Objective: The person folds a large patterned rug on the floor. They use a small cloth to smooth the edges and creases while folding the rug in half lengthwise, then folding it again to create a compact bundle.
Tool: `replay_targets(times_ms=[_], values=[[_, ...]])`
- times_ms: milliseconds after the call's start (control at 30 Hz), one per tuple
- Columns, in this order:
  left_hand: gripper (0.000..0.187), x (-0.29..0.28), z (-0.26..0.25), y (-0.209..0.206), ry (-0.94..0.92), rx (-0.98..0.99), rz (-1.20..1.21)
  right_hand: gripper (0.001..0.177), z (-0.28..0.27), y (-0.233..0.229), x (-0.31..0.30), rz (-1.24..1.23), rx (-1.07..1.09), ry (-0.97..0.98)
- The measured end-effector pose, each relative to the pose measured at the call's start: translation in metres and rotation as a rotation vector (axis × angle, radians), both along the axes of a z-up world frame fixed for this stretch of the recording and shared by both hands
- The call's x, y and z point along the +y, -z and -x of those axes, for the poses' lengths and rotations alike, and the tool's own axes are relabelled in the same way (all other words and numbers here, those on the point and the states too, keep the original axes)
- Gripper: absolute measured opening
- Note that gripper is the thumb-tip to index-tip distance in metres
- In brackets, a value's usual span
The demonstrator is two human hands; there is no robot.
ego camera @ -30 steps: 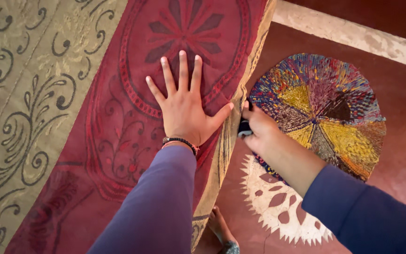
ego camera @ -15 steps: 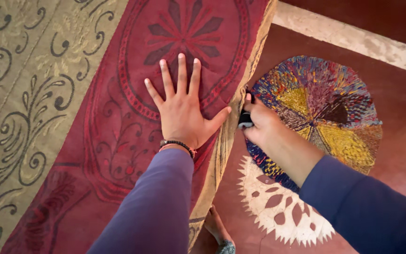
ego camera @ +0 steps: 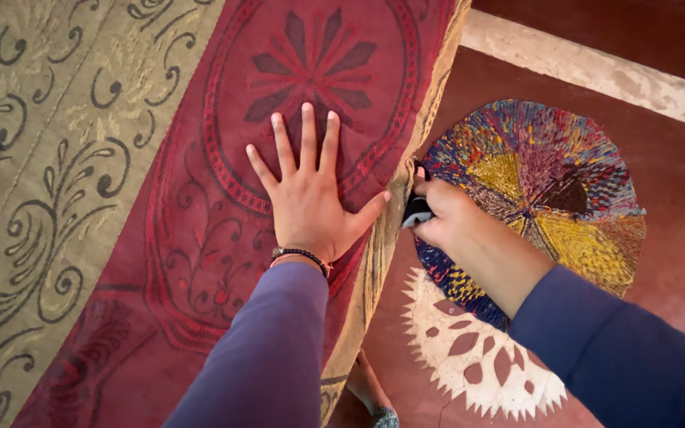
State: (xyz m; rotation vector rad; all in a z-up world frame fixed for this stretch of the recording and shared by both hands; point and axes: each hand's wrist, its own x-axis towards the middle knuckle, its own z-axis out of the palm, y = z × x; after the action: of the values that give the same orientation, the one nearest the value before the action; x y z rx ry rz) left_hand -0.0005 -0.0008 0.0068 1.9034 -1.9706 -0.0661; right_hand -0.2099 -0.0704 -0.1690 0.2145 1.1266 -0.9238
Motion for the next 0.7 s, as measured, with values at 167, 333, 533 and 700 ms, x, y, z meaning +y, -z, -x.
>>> replay_targets(times_ms=[167,333,533,700], values=[[0.115,0.001,0.000,-0.001,0.000,0.002,0.003,0.010,0.008,-0.003,-0.016,-0.063,-0.037,0.127],[0.115,0.001,0.000,0.000,0.006,0.012,0.005,0.010,0.008,-0.017,-0.023,0.039,-0.020,0.055],[0.108,0.001,0.000,0.003,0.005,0.006,0.018,0.012,0.006,-0.020,-0.019,0.066,0.011,-0.062],[0.107,0.001,0.000,0.003,-0.002,0.009,0.023,0.011,0.021,0.038,-0.033,0.147,-0.189,0.065]])
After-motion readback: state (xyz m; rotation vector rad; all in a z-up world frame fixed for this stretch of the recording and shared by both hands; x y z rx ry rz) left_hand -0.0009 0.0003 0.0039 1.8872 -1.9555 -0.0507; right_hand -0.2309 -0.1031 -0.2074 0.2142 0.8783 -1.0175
